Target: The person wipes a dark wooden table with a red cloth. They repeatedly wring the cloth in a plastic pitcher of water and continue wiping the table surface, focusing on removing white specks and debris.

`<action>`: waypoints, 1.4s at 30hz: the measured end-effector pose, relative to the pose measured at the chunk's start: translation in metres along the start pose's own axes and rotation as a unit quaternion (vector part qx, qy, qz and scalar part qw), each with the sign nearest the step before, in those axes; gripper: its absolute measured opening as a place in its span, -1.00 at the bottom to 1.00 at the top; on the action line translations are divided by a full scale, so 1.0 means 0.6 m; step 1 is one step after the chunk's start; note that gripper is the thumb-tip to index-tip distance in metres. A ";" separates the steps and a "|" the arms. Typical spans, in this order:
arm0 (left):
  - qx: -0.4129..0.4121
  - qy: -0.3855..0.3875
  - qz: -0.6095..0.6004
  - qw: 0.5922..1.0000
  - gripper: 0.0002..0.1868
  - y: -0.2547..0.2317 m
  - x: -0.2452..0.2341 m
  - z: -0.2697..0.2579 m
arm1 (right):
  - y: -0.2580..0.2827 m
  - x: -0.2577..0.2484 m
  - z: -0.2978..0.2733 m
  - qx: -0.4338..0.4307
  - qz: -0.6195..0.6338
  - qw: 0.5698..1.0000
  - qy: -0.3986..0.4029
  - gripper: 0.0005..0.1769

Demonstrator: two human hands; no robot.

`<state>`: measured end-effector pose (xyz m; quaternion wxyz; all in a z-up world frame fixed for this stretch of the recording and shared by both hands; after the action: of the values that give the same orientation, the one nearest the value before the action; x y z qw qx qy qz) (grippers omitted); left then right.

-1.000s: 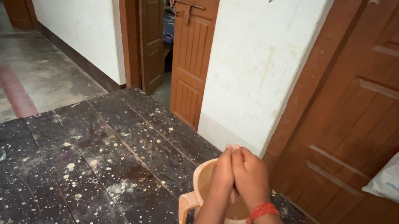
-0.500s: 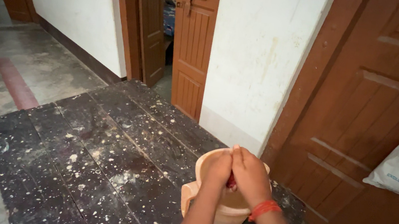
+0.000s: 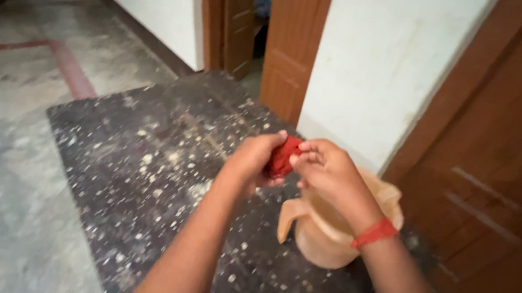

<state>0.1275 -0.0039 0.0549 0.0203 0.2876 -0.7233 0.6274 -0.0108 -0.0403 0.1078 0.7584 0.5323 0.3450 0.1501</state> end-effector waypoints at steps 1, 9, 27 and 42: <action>-0.002 -0.003 0.004 1.000 -0.63 0.001 -0.019 -0.007 | 0.004 0.020 0.000 -0.001 -0.010 1.000 0.007 -0.78; 0.032 0.017 -0.023 0.999 -0.69 -0.011 -0.157 -0.060 | 0.019 0.168 0.039 -0.036 -0.066 0.996 0.052 -0.78; 0.134 0.043 0.196 0.970 -0.62 0.070 -0.424 0.078 | -0.009 0.335 0.169 0.034 -0.084 0.995 0.037 -0.87; 0.096 -0.079 -0.011 0.992 -0.73 0.022 -0.393 -0.020 | -0.092 0.329 0.100 0.163 -0.031 0.979 0.118 -0.65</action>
<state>0.3142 0.0999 -0.0466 -0.0578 0.3445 -0.6561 0.6690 0.1639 0.0137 -0.0024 0.6198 0.6160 0.4684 0.1303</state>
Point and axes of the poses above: each hand's wrist, its own z-axis towards the middle knuckle, its own x-axis out of the palm, y = z × x, the point moved 8 cm from there along z, towards the middle knuckle, and after that the axes turned 7 degrees about -z, right-handed, at the moved point
